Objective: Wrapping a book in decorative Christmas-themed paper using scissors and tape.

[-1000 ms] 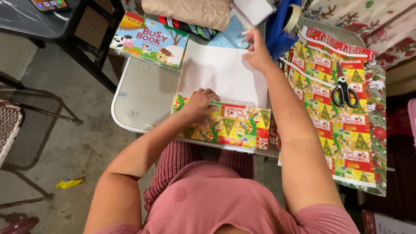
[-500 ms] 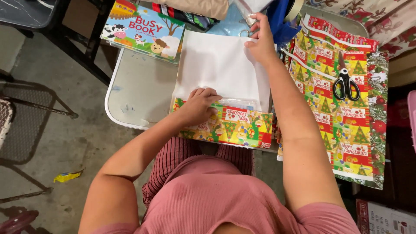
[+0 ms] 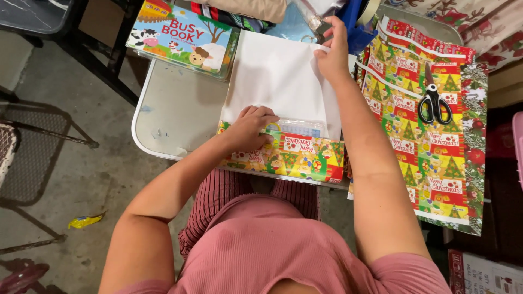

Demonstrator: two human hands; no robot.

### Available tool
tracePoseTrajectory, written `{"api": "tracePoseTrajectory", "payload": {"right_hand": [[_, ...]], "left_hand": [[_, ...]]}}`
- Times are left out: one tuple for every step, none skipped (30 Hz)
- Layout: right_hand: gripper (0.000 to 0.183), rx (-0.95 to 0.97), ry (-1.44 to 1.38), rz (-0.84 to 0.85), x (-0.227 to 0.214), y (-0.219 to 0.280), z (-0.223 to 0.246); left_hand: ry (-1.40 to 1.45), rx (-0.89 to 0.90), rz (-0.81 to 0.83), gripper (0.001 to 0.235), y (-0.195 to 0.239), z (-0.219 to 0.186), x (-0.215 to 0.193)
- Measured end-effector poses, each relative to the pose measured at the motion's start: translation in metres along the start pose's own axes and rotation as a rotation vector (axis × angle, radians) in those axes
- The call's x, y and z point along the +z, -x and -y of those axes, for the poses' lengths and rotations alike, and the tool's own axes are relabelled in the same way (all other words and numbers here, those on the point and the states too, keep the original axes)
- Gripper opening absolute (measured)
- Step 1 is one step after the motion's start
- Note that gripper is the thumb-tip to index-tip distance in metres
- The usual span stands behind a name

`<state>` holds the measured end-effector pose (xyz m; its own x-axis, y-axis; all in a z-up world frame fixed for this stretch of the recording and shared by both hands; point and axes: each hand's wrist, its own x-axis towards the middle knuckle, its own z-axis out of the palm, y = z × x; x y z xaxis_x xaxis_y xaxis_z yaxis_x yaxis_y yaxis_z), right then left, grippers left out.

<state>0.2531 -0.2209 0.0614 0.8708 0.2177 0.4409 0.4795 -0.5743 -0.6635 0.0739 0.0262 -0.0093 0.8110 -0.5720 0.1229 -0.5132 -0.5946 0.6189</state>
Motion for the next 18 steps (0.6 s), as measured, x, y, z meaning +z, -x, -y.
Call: {"api": "tracePoseTrajectory", "payload": {"right_hand": [[0.074,0.000,0.000,0.000,0.000,0.001,0.001],[0.076,-0.010,0.007,-0.004,0.001,0.001,0.002],[0.079,-0.017,0.012,-0.007,0.001,0.002,0.002],[0.079,-0.016,0.011,-0.006,0.001,0.003,0.004],[0.080,-0.024,0.008,-0.024,0.001,0.003,0.007],[0.081,-0.031,0.005,-0.042,0.001,0.003,0.010],[0.081,-0.032,0.003,-0.041,0.001,0.001,0.009],[0.081,-0.049,0.007,-0.051,0.001,-0.001,0.008],[0.082,-0.066,0.010,-0.062,0.001,-0.003,0.006],[0.082,-0.067,0.008,-0.062,0.002,-0.003,0.006],[0.080,-0.067,0.011,-0.070,0.002,-0.005,0.005],[0.078,-0.067,0.014,-0.078,0.002,-0.006,0.005],[0.078,-0.069,0.014,-0.078,0.003,-0.006,0.003],[0.078,-0.056,0.019,-0.074,0.003,-0.007,0.002],[0.078,-0.040,0.025,-0.070,0.003,-0.006,-0.001],[0.078,-0.039,0.026,-0.070,0.000,-0.005,0.003],[0.081,-0.066,0.082,-0.087,-0.003,-0.003,0.007],[0.086,-0.094,0.139,-0.103,-0.007,-0.002,0.011]], "left_hand": [[0.000,0.000,0.000,0.062,0.000,-0.001,-0.001],[0.000,0.000,0.006,0.064,-0.001,-0.002,-0.002],[0.000,-0.003,0.014,0.065,0.000,-0.002,-0.003],[0.001,-0.004,0.015,0.065,0.001,-0.002,-0.003],[0.003,-0.009,0.020,0.066,0.001,-0.002,-0.004],[0.006,-0.015,0.025,0.067,0.002,-0.002,-0.005],[0.005,-0.017,0.024,0.067,0.001,-0.001,-0.005],[0.011,-0.034,0.050,0.068,0.000,0.000,-0.006],[0.018,-0.051,0.077,0.070,-0.002,0.001,-0.007],[0.016,-0.053,0.076,0.070,-0.003,0.002,-0.006],[0.010,-0.026,0.068,0.069,-0.005,0.002,-0.006],[0.003,0.000,0.060,0.069,-0.007,0.003,-0.006],[0.002,0.000,0.059,0.069,-0.009,0.002,-0.008],[0.019,-0.020,0.077,0.067,-0.011,0.000,-0.009],[0.037,-0.039,0.098,0.064,-0.013,-0.002,-0.010],[0.038,-0.039,0.099,0.064,-0.013,-0.002,-0.011],[0.033,-0.066,0.109,0.065,-0.014,-0.003,-0.012],[0.029,-0.093,0.119,0.065,-0.016,-0.003,-0.012]]}}
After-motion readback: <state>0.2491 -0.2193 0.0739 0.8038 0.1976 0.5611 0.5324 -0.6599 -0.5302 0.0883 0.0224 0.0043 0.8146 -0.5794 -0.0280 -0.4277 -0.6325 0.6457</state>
